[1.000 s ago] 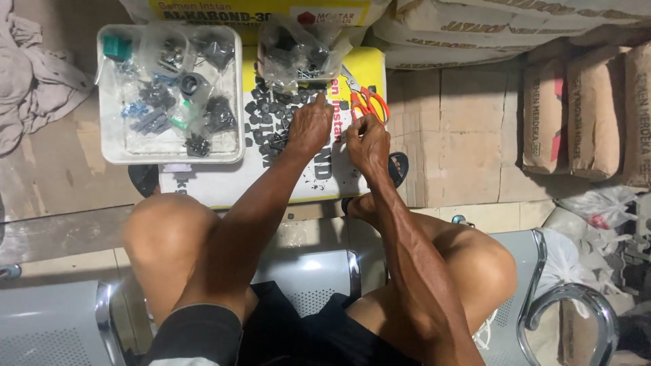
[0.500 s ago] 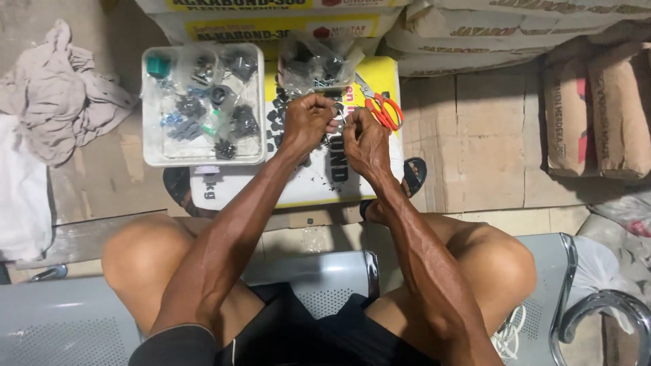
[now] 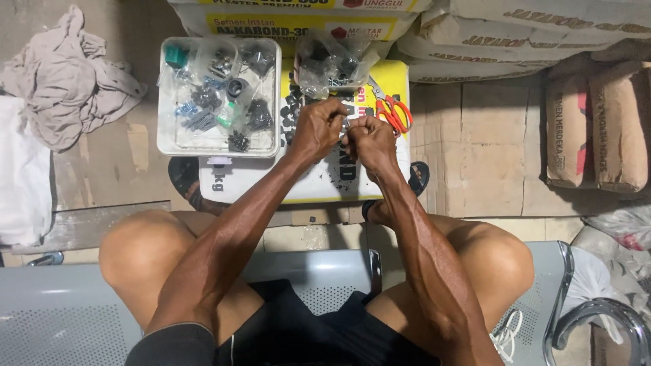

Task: The person sits cross-legged on a chair and repeatedly picks small black fasteners from a pile on a yellow box, separating them by hand and placing them into a white plastic container. The person handles the fasteners one at a time throughout the clip.

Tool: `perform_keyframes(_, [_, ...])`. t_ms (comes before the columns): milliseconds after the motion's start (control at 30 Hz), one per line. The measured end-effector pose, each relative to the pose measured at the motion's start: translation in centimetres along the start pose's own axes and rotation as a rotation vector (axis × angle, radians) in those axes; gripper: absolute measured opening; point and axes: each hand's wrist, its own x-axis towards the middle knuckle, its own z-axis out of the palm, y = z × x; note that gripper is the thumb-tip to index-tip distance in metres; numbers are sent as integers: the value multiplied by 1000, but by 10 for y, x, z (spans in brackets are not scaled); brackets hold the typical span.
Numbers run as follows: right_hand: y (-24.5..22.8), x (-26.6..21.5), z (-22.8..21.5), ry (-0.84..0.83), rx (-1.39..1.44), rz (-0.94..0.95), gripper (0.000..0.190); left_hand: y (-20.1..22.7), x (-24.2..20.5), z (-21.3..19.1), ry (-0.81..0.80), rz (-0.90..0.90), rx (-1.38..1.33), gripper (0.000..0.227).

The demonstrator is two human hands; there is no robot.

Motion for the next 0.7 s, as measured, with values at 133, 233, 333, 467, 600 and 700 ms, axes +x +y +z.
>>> perform_keyframes(133, [28,22,-11,-8,-200,-96,10,18,-14,-3,-121,81,89,16])
perform_keyframes(233, [-7,4,-7,-40,-175,-112,9,32,-10,-10,-40,-133,-12,18])
perform_keyframes(333, [-38,-5,-4,-244,-20,-131,49,25,-2,-25,96,-183,-85,15])
perform_keyframes(467, [-38,5,-7,-291,-147,-192,40,29,4,-35,21,-240,-221,13])
perform_keyframes(600, [-16,14,-6,-204,-300,-365,14,30,-2,-36,-97,-318,-341,12])
perform_keyframes(700, [16,25,-7,-180,-321,-381,10,20,-7,-35,-180,-361,-281,10])
